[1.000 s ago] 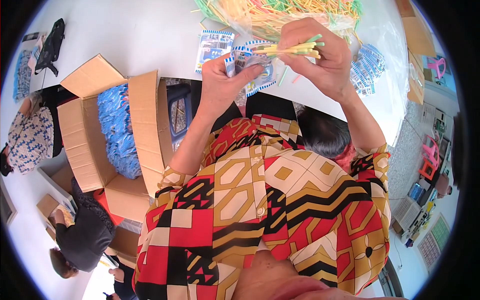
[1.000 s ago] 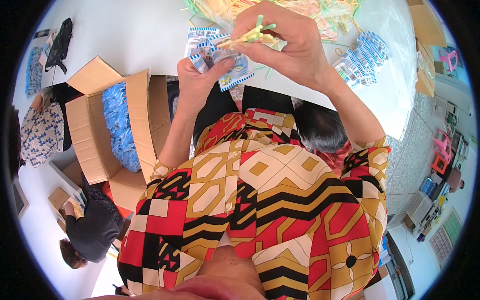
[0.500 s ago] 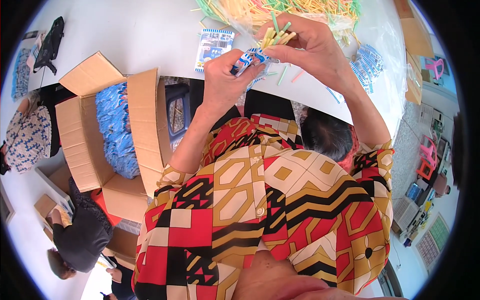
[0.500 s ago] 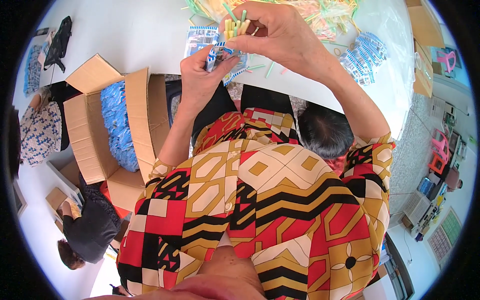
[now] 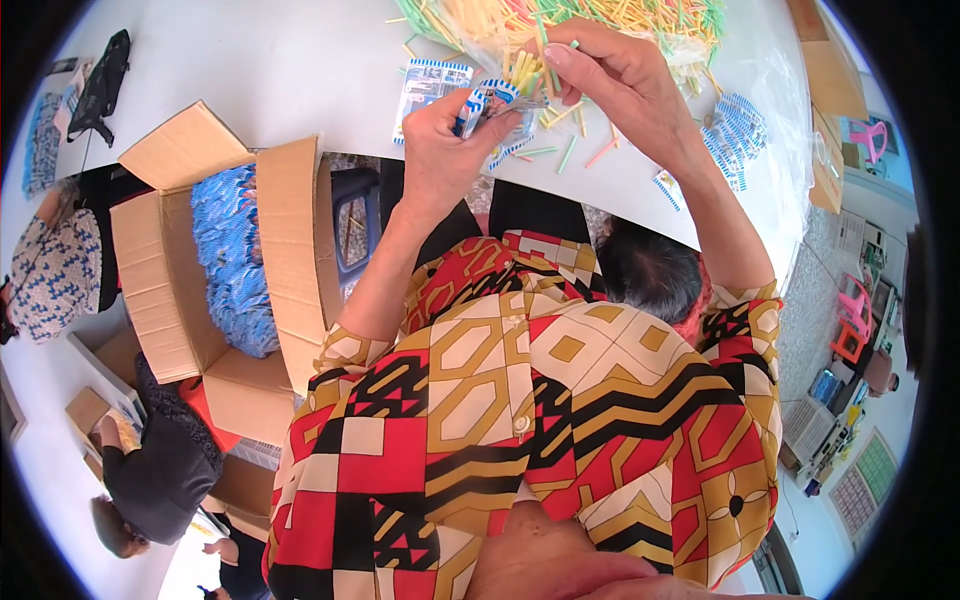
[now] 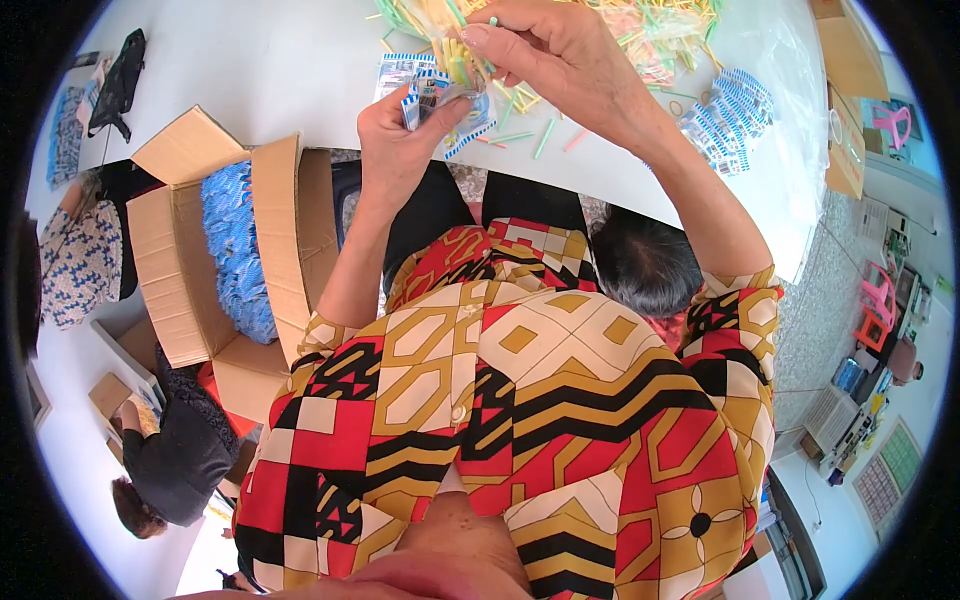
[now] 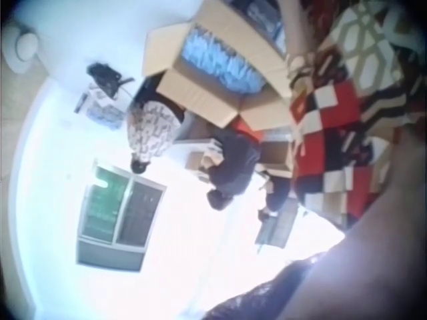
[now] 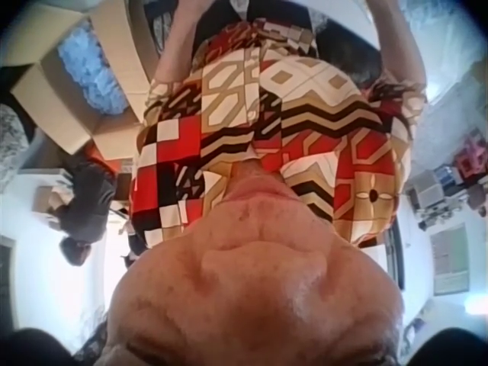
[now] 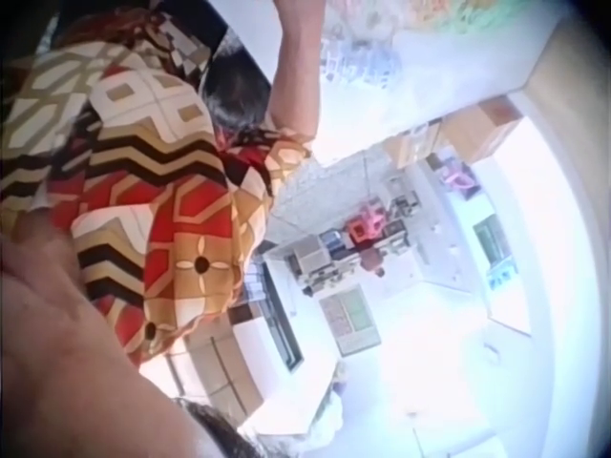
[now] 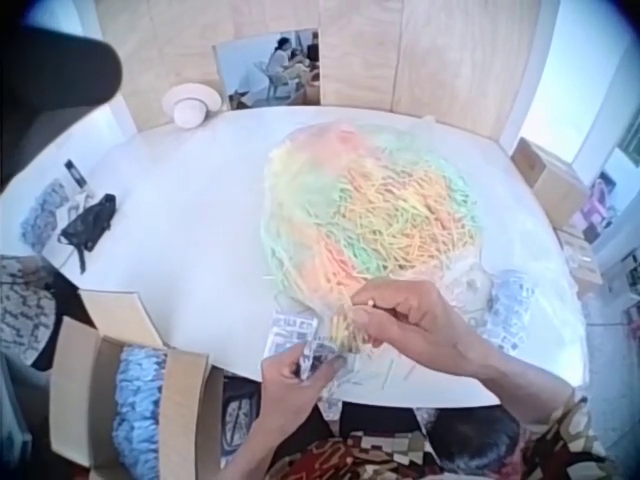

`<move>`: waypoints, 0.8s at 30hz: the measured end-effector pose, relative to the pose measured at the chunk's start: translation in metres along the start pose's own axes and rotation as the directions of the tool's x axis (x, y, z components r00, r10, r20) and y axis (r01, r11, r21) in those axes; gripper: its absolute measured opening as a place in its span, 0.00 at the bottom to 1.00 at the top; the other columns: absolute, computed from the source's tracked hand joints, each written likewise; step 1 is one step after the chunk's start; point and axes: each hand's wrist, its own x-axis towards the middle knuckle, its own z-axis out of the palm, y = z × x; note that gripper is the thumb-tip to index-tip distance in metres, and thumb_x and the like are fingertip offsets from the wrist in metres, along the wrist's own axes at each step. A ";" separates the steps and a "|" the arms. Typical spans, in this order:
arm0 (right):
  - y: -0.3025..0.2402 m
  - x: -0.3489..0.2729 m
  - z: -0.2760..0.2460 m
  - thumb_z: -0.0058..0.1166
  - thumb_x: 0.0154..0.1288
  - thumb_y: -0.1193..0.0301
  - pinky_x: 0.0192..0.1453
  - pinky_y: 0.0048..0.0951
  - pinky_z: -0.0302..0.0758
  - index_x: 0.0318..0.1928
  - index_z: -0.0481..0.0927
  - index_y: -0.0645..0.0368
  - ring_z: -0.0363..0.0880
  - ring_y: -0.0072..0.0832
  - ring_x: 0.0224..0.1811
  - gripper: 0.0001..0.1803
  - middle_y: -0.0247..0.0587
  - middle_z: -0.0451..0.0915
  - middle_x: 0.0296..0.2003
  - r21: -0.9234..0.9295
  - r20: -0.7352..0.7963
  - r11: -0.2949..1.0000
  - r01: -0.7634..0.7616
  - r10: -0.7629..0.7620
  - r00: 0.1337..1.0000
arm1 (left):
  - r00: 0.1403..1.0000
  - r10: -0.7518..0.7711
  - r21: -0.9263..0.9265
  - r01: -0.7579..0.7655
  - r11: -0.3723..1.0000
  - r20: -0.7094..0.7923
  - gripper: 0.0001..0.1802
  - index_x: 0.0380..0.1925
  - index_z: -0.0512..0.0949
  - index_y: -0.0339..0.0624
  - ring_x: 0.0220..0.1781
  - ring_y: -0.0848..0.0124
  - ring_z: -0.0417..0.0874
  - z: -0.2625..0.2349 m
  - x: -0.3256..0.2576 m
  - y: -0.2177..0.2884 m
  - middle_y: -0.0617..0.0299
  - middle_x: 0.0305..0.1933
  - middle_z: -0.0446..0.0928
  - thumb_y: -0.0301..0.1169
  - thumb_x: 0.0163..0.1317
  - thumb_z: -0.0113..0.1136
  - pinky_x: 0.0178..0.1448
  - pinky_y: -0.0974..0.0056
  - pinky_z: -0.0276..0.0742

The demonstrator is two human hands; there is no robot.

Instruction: Packaging colorful plastic straws into individual plastic bags at a factory workstation.

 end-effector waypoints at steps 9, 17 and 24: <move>-0.012 0.013 0.010 0.46 0.69 0.69 0.50 0.23 0.68 0.45 0.79 0.64 0.72 0.22 0.46 0.13 0.37 0.77 0.43 0.183 -0.158 0.981 0.071 -0.042 0.987 | 1.000 -0.013 -0.052 0.013 0.999 -0.008 0.08 0.31 0.81 0.36 0.23 0.85 0.69 -0.004 0.007 0.004 0.69 0.21 0.77 0.27 0.52 0.66 0.27 0.75 0.66; 0.015 0.042 0.016 0.41 0.71 0.68 0.58 0.27 0.65 0.48 0.78 0.66 0.70 0.28 0.54 0.16 0.43 0.74 0.50 0.419 -0.348 0.544 0.727 -0.643 0.682 | 1.000 0.007 -0.072 -0.008 0.997 -0.011 0.08 0.32 0.81 0.36 0.22 0.85 0.68 -0.007 0.010 0.008 0.70 0.20 0.76 0.28 0.53 0.66 0.25 0.75 0.64; -0.025 0.023 0.011 0.40 0.71 0.66 0.62 0.31 0.62 0.52 0.74 0.66 0.68 0.32 0.57 0.18 0.46 0.71 0.53 0.033 -0.138 0.974 0.224 -0.218 0.966 | 1.000 0.007 -0.060 -0.009 0.998 -0.030 0.08 0.33 0.82 0.36 0.22 0.85 0.66 -0.008 0.016 0.008 0.72 0.19 0.75 0.28 0.54 0.65 0.25 0.75 0.63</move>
